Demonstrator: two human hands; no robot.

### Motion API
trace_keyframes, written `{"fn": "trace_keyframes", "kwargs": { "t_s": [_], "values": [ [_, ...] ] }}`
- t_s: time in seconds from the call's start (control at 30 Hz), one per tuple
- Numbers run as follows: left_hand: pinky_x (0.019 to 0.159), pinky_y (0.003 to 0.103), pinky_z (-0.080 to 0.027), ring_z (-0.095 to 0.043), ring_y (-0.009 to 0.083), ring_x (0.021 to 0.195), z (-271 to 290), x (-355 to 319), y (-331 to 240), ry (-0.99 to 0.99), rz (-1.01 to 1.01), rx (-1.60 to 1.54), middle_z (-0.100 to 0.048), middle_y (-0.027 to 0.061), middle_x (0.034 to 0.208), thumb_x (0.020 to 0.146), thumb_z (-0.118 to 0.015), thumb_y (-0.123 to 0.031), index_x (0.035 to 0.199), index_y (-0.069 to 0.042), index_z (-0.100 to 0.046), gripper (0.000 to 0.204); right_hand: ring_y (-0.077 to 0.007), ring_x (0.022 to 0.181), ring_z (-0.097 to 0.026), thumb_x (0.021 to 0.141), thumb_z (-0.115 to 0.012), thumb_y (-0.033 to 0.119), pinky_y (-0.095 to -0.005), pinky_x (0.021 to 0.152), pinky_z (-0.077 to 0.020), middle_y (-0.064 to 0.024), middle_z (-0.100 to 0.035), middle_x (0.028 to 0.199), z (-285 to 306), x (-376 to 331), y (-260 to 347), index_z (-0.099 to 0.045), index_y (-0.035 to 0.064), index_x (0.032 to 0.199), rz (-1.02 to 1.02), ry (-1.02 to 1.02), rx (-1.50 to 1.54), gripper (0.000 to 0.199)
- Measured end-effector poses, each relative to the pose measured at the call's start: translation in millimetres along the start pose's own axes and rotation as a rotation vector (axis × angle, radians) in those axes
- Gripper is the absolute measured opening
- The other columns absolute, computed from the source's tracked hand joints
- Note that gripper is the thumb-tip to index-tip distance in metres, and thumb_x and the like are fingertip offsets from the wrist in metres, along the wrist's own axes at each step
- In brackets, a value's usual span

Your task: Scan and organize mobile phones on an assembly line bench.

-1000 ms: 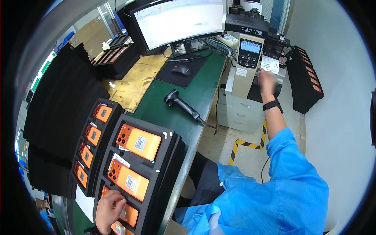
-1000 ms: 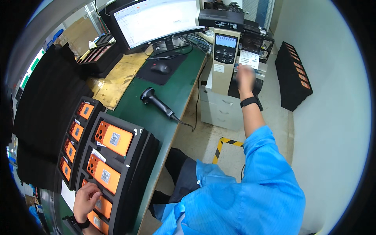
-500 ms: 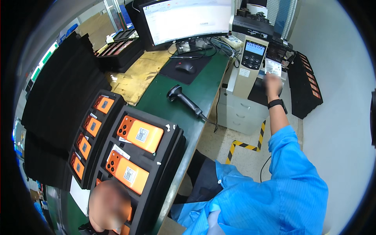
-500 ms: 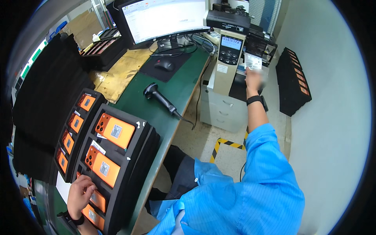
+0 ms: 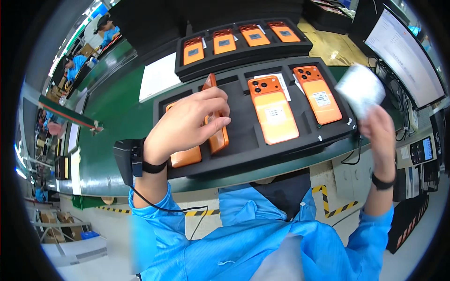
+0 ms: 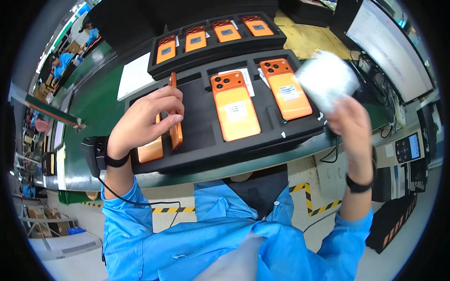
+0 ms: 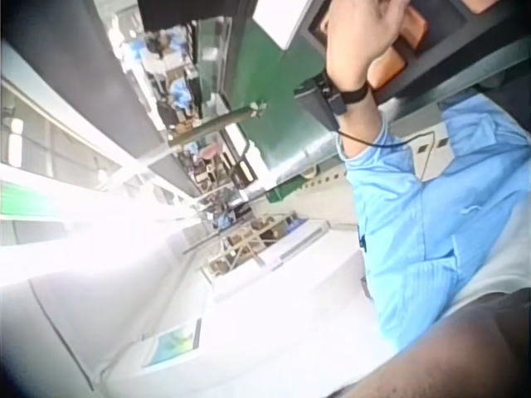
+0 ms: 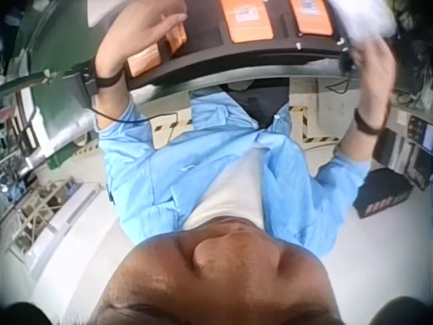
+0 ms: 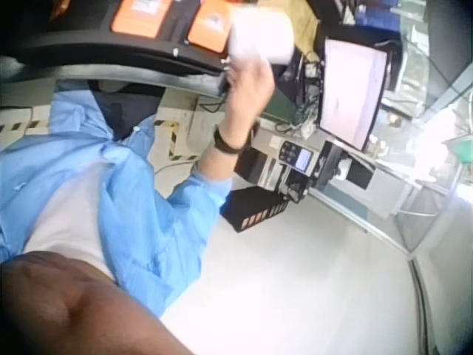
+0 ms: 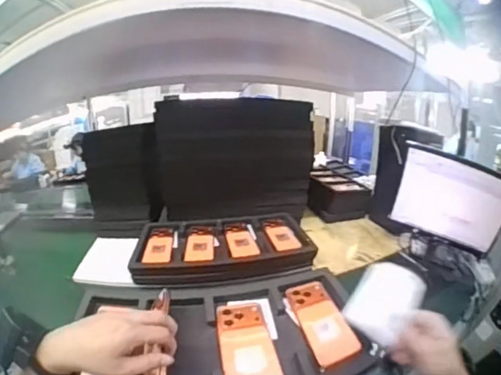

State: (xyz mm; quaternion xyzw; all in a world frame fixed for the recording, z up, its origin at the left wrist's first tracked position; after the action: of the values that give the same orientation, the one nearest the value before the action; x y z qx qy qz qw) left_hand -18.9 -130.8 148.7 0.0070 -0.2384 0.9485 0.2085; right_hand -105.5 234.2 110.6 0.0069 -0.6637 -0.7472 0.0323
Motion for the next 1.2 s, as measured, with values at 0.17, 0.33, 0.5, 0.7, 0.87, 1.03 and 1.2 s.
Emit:
{"fn": "trace_keyframes", "kwargs": {
  "t_s": [0.17, 0.33, 0.5, 0.7, 0.87, 1.03, 1.2],
  "values": [
    [0.085, 0.036, -0.048, -0.059, 0.0285, 0.098, -11, -29, -2, -0.361, 0.013, -0.017, -0.056, 0.0116, 0.106, 0.085, -0.061, -0.005, 0.093, -0.002, -0.059, 0.008, -0.0035, 0.055, -0.044, 0.097, -0.055, 0.026, -0.0192, 0.050, -0.0361, 0.0032, -0.052, 0.066, -202, 31, 7, -0.058, 0.0038, 0.077, 0.050, 0.941, -0.261, 0.030],
    [0.089, 0.037, -0.047, -0.057, 0.0318, 0.105, -27, -24, -7, -0.382, -0.008, 0.011, -0.056, 0.0124, 0.113, 0.083, -0.062, -0.004, 0.101, -0.003, -0.061, 0.018, -0.0115, 0.048, -0.050, 0.093, -0.059, 0.036, -0.0285, 0.052, -0.0429, 0.0014, -0.057, 0.056, -251, 56, -9, -0.069, 0.0022, 0.073, 0.173, 0.792, -0.603, 0.040],
    [0.091, 0.038, -0.047, -0.056, 0.0324, 0.109, -40, -27, -4, -0.270, 0.007, 0.077, -0.057, 0.0119, 0.116, 0.080, -0.065, -0.005, 0.113, -0.006, -0.060, 0.033, -0.0083, 0.062, -0.055, 0.093, -0.059, 0.032, -0.0259, 0.059, -0.0440, -0.0016, -0.062, 0.069, -145, 76, -1, -0.070, 0.0026, 0.082, 0.319, 0.480, -0.323, 0.033],
    [0.090, 0.038, -0.048, -0.059, 0.0315, 0.104, -43, -22, -12, -0.202, -0.040, 0.187, -0.060, 0.0127, 0.112, 0.077, -0.066, -0.005, 0.106, -0.004, -0.063, 0.029, -0.0148, 0.086, -0.063, 0.094, -0.059, 0.031, -0.0282, 0.078, -0.0486, -0.0087, -0.069, 0.093, 91, 133, -85, -0.065, 0.0019, 0.109, 0.337, -0.233, -0.768, 0.034],
    [0.092, 0.037, -0.044, -0.058, 0.0312, 0.106, -24, -32, -7, -0.253, 0.016, 0.086, -0.060, 0.0134, 0.112, 0.077, -0.063, -0.003, 0.103, -0.001, -0.064, 0.026, -0.0212, 0.101, -0.062, 0.089, -0.064, 0.036, -0.0307, 0.092, -0.0455, -0.0142, -0.066, 0.111, 81, 116, -118, -0.058, -0.0027, 0.122, 0.109, -0.188, -0.441, 0.051],
    [0.100, 0.036, -0.041, -0.053, 0.0254, 0.119, 23, -98, 55, -0.563, 0.155, 0.097, -0.058, 0.0143, 0.123, 0.092, -0.053, -0.011, 0.108, 0.001, -0.063, 0.022, -0.0160, 0.096, -0.063, 0.085, -0.068, 0.039, -0.0260, 0.086, -0.0477, -0.0081, -0.066, 0.105, 126, 131, -180, -0.059, -0.0025, 0.121, -0.016, -0.189, -0.467, 0.055],
    [0.103, 0.035, -0.040, -0.053, 0.0180, 0.119, 2, -141, 215, -0.994, 0.419, -0.681, -0.060, 0.0109, 0.128, 0.100, -0.048, -0.029, 0.125, 0.000, -0.059, 0.041, -0.0085, 0.051, -0.051, 0.090, -0.063, 0.041, -0.0235, 0.046, -0.0378, 0.0014, -0.056, 0.064, 88, 79, -161, -0.063, 0.0102, 0.082, -0.500, 0.012, 0.096, 0.032]
  ]
}}
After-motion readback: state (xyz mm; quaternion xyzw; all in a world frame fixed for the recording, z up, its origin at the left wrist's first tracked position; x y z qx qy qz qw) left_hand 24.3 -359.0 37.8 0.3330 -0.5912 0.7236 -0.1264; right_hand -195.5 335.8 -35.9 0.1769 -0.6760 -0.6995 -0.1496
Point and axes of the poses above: each hand's wrist, its own x-axis towards the middle knuckle, its own z-axis out of the back of the hand, y = z × x, the point moved 6 cm from there along x, towards the middle knuckle
